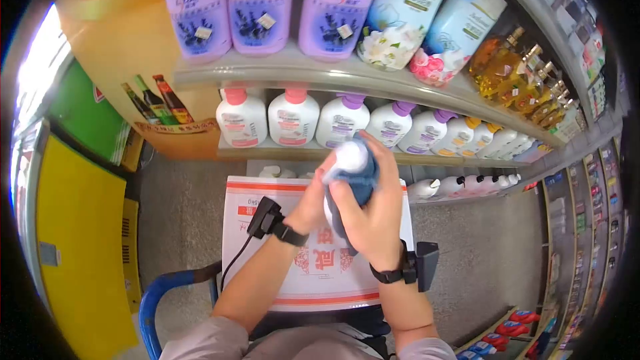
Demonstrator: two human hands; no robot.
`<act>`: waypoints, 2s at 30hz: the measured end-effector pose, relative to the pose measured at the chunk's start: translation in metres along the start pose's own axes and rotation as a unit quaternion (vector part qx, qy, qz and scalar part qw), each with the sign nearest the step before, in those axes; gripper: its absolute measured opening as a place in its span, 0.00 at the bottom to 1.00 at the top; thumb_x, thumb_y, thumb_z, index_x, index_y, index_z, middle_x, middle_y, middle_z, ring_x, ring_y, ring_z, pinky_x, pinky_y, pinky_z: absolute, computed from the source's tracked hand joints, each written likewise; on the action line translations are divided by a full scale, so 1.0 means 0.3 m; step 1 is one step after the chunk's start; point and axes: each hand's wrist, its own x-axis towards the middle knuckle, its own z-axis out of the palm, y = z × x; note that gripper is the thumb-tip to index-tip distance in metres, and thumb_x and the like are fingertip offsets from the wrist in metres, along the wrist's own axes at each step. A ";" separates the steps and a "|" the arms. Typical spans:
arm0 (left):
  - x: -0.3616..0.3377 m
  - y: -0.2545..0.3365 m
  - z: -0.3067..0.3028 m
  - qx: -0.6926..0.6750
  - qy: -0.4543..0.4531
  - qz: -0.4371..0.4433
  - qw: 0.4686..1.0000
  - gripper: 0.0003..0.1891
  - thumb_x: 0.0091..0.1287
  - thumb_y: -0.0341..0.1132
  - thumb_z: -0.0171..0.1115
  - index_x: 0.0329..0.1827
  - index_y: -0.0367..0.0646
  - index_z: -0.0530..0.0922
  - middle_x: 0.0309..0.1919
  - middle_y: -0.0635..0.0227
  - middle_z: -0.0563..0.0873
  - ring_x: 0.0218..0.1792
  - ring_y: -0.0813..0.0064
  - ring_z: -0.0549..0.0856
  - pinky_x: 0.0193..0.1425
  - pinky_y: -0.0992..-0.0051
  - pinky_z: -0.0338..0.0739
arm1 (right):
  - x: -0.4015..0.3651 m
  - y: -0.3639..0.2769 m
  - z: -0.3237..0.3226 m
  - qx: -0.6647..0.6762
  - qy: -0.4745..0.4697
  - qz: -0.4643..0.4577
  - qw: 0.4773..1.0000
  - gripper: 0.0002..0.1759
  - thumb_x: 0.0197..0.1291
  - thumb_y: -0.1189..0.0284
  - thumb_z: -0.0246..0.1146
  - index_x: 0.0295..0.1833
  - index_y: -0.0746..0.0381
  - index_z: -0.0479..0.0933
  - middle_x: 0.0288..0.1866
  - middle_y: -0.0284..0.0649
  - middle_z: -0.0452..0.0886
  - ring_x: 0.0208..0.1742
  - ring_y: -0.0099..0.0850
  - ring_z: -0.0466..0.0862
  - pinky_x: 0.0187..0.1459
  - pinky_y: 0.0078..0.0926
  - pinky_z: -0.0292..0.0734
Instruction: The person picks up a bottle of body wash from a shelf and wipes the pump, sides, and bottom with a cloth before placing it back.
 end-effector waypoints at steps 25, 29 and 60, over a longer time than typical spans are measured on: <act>-0.028 -0.130 0.032 0.125 -0.036 -0.100 0.986 0.47 0.63 0.57 0.65 0.78 0.36 0.59 0.71 0.59 0.72 0.71 0.69 0.71 0.74 0.68 0.63 | 0.065 0.123 -0.197 0.292 0.018 0.217 0.931 0.11 0.58 0.75 0.68 0.45 0.65 0.80 0.36 0.33 0.83 0.36 0.20 0.81 0.40 0.21 0.77; -0.005 -0.106 0.064 0.189 -0.015 -0.106 0.976 0.46 0.51 0.40 0.77 0.73 0.34 0.68 0.63 0.60 0.80 0.63 0.70 0.78 0.68 0.69 0.70 | 0.048 0.130 -0.188 0.272 0.107 0.251 0.923 0.10 0.60 0.74 0.68 0.46 0.66 0.80 0.36 0.33 0.83 0.36 0.20 0.80 0.40 0.22 0.77; -0.028 -0.136 0.063 0.233 0.040 -0.024 0.971 0.47 0.41 0.41 0.78 0.70 0.34 0.73 0.55 0.57 0.85 0.56 0.69 0.83 0.64 0.68 0.74 | 0.030 0.128 -0.167 0.335 0.005 0.260 0.906 0.18 0.57 0.69 0.65 0.52 0.67 0.79 0.46 0.36 0.83 0.45 0.24 0.81 0.49 0.25 0.77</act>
